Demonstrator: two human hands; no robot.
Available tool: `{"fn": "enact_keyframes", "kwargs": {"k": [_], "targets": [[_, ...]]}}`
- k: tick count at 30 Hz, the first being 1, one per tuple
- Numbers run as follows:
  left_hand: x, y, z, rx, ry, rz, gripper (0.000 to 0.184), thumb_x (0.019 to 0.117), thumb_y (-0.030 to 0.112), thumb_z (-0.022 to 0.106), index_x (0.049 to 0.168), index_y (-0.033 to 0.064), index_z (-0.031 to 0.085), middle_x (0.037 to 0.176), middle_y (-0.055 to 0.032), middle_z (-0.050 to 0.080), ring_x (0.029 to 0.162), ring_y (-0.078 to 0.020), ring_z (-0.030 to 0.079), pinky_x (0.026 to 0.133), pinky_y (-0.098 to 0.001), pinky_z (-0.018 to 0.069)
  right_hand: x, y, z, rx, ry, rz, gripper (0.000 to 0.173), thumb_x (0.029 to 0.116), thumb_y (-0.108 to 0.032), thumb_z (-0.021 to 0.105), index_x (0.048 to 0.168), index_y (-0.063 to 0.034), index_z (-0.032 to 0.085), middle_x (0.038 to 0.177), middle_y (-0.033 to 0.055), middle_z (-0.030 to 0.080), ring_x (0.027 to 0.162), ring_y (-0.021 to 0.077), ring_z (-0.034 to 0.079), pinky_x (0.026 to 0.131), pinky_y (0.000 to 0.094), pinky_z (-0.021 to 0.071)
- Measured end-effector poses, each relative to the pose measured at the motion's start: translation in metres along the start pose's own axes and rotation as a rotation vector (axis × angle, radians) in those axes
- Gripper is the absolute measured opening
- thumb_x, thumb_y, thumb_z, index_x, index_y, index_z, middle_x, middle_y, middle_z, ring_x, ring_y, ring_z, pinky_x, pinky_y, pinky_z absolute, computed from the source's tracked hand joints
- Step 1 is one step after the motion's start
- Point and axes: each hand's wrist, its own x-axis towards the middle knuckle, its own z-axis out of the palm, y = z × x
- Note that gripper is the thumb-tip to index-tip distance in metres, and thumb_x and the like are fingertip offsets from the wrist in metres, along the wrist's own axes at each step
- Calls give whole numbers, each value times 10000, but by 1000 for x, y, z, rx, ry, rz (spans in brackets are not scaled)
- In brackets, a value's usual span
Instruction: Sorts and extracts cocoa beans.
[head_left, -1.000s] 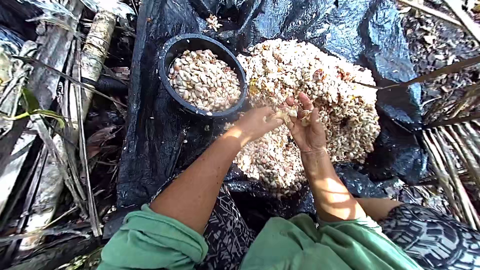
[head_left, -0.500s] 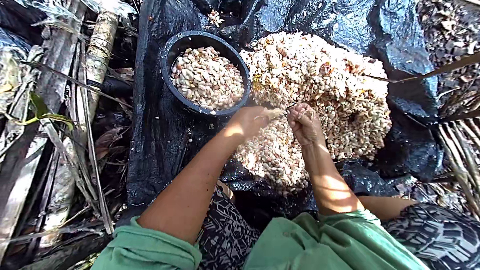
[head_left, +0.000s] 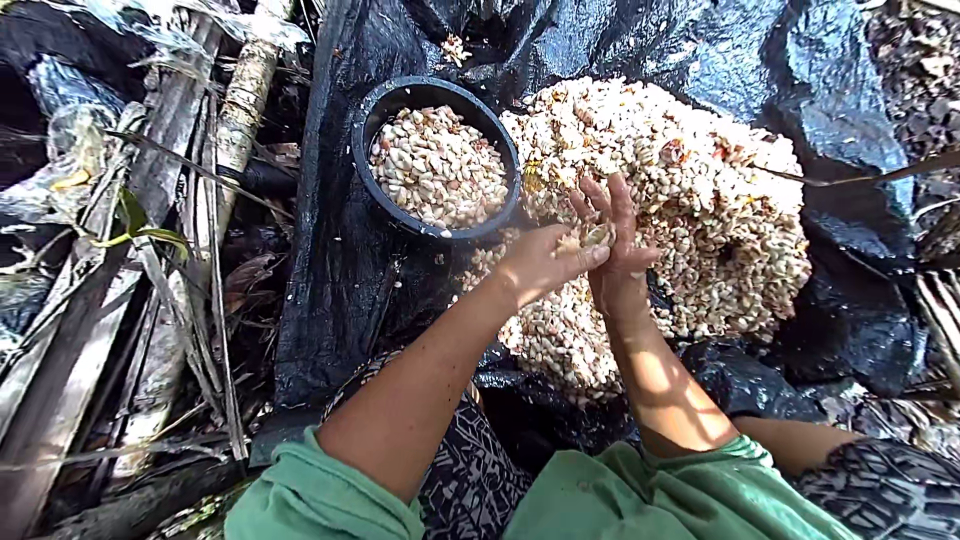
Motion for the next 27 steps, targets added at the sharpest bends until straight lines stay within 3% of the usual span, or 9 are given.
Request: {"fn": "enact_keyframes", "kwargs": {"k": [3, 6, 9, 12, 14, 17, 20, 23, 27], "targets": [[-6, 3, 4, -228, 30, -23, 272, 1022, 187, 630, 1231, 13, 608, 885, -54, 686, 670, -55, 614, 589, -209, 506, -3, -7, 1, -267, -144, -112, 1111, 885, -885, 256, 1627, -59, 204, 1658, 107, 313, 1520, 192, 323, 1229, 387, 335], [-7, 2, 0, -359, 22, 18, 247, 1044, 115, 557, 1263, 4, 583, 850, -34, 681, 651, -53, 616, 566, -196, 501, 1, -17, -10, -361, -246, -155, 995, 987, -764, 246, 1600, 20, 243, 1624, 159, 371, 1490, 204, 388, 1234, 382, 343], [-8, -5, -6, -371, -10, 75, 282, 1037, 96, 560, 1309, 20, 569, 890, -29, 690, 672, -57, 636, 570, -197, 529, 3, -23, -22, -388, -168, -152, 678, 1069, -494, 466, 1493, 34, 431, 1484, 145, 533, 1199, 124, 626, 971, 277, 551], [-7, -9, -8, -178, 8, 172, 327, 1031, 81, 570, 1340, -20, 543, 948, -69, 690, 744, -70, 654, 646, -226, 553, 11, -25, -28, -441, -168, -147, 577, 1005, -346, 654, 1407, 47, 523, 1313, 144, 610, 939, 59, 626, 754, 190, 540], [-5, -12, -7, 95, 51, 251, 368, 1022, 99, 592, 1357, -48, 556, 1081, -157, 705, 890, -172, 698, 793, -346, 583, 18, -31, -25, -565, -212, -123, 567, 955, -345, 712, 1346, 45, 589, 1197, 152, 609, 805, 62, 572, 657, 175, 501], [-1, -18, -1, 335, 123, 319, 297, 985, 72, 578, 1248, -61, 613, 1007, -228, 691, 951, -352, 695, 853, -568, 538, 24, -35, -17, -690, -233, -71, 432, 946, -332, 715, 1223, -3, 670, 1137, 154, 609, 806, 102, 593, 674, 210, 520], [1, -18, 2, 386, 154, 301, 225, 1003, 88, 558, 1153, -63, 629, 944, -209, 680, 921, -338, 688, 835, -551, 534, 25, -23, -15, -654, -177, -119, 336, 975, -276, 669, 1138, 17, 698, 1094, 155, 648, 865, 120, 616, 750, 222, 531], [4, -21, 6, 398, 177, 314, 288, 1042, 172, 524, 1163, -64, 636, 934, -203, 684, 904, -324, 694, 832, -537, 543, 24, -11, -15, -570, -116, -161, 262, 988, -180, 631, 1081, 53, 706, 1067, 164, 672, 913, 124, 637, 809, 230, 537], [3, -22, 1, 358, 94, 336, 388, 1069, 266, 496, 1276, -37, 620, 1002, -188, 695, 932, -290, 693, 873, -516, 548, 19, -3, -24, -335, -90, -92, 187, 985, -127, 620, 1028, 39, 696, 1033, 82, 659, 882, 47, 618, 760, 188, 536]]}}
